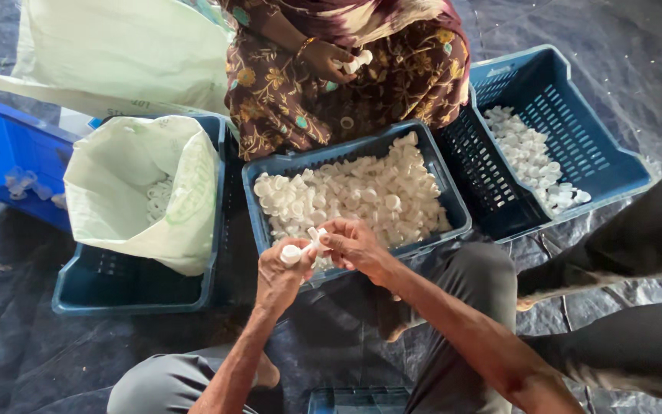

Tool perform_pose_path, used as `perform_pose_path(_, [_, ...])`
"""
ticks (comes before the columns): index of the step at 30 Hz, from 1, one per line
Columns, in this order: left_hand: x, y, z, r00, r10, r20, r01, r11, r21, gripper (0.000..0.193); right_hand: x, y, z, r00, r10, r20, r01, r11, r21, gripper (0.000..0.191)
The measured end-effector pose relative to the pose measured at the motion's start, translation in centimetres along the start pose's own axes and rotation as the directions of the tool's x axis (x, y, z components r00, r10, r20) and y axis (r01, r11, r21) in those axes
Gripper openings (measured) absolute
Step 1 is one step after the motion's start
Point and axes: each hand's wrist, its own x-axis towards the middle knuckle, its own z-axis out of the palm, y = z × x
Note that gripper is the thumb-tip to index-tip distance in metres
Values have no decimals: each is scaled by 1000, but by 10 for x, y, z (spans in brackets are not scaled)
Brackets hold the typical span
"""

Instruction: The person sits on a tarp and separates white plastic bottle caps from their attached rings by hand. They pick up each cap from a blue crate, pull the ring off, and place the separated parts into different containers.

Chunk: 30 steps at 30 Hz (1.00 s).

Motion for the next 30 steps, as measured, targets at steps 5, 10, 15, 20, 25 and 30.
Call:
perform_pose_path(5, [5,-9,-6,997,-48,58,58,981,-187,20,1,1,-4,965,-196,173,178,977,114,43])
perform_pose_path(10, [4,-15,-12,992,-105,71,119,965,-232,19,0,2,-6,964,-171,205,168,985,30,41])
perform_pose_path(15, [2,-19,-18,980,-153,124,189,908,-373,18,-5,2,-3,954,-200,222,222,972,-78,40])
perform_pose_path(20, [-2,-15,-24,968,-178,178,239,870,-432,17,-10,0,0,955,-223,196,268,932,-243,41])
perform_pose_path(25, [-6,-1,-22,972,-163,170,218,897,-384,21,-7,5,0,938,-274,212,315,929,-193,42])
perform_pose_path(30, [-12,13,-25,998,-44,47,53,976,-213,40,-1,16,2,968,-218,122,233,963,-133,33])
